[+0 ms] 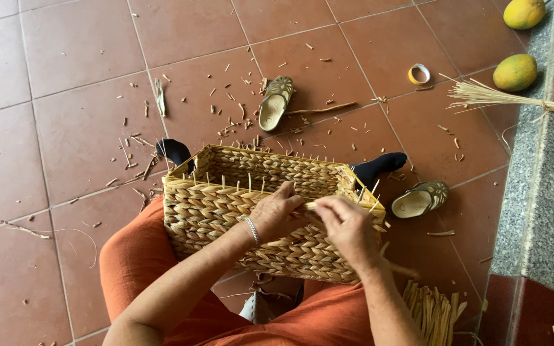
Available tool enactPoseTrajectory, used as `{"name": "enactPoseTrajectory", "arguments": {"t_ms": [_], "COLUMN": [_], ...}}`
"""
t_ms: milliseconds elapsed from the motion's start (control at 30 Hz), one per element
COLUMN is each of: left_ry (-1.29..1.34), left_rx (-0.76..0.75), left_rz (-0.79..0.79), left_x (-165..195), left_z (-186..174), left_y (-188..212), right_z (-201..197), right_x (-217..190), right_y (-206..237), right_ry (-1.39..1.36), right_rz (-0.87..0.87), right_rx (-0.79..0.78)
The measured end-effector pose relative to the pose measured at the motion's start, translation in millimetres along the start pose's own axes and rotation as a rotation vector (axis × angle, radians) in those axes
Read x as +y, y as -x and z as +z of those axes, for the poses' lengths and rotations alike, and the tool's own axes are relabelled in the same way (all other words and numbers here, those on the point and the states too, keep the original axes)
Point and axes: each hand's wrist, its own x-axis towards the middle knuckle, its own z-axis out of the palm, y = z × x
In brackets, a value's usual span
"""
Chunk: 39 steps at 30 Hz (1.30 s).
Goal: The person sits on the floor with a woven basket on their lap and weaves thin cane strips around the basket's rim, threading and tightening the strips over the protruding stakes and rotating the basket to work around the edge.
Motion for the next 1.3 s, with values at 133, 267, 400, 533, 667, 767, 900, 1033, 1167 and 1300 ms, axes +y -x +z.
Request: {"name": "enactPoseTrajectory", "arguments": {"t_ms": [133,267,400,533,667,767,900,1033,1167,1300], "left_ry": [-0.147,-0.18,-0.32,-0.313,-0.217,-0.144,-0.137,-0.09,-0.222,-0.311], "left_rx": [0.1,0.127,0.192,0.265,0.166,0.201,0.216,0.266,0.258,0.261], "left_rz": [-0.012,0.054,0.393,0.43,0.237,0.235,0.259,0.192,0.068,-0.001], "left_x": [4,-3,-11,-14,-16,-17,-13,-6,-1,-2], "left_z": [16,21,15,16,21,23,16,14,30,43], "left_y": [-2,-1,9,8,0,-3,3,7,-6,-10], "right_z": [-11,-6,12,28,33,29,23,19,18,15], "right_x": [9,16,27,47,56,52,45,40,40,40], "right_y": [-1,0,3,3,17,29,20,3,-6,-5], "right_ry": [-0.094,-0.003,0.201,0.342,0.408,0.326,0.291,0.352,0.31,0.248], "right_rz": [0.074,0.046,-0.113,-0.147,-0.152,-0.153,-0.115,-0.224,-0.086,-0.04], "right_rx": [-0.002,0.016,0.166,0.154,0.111,0.116,0.135,0.18,0.115,0.114]}}
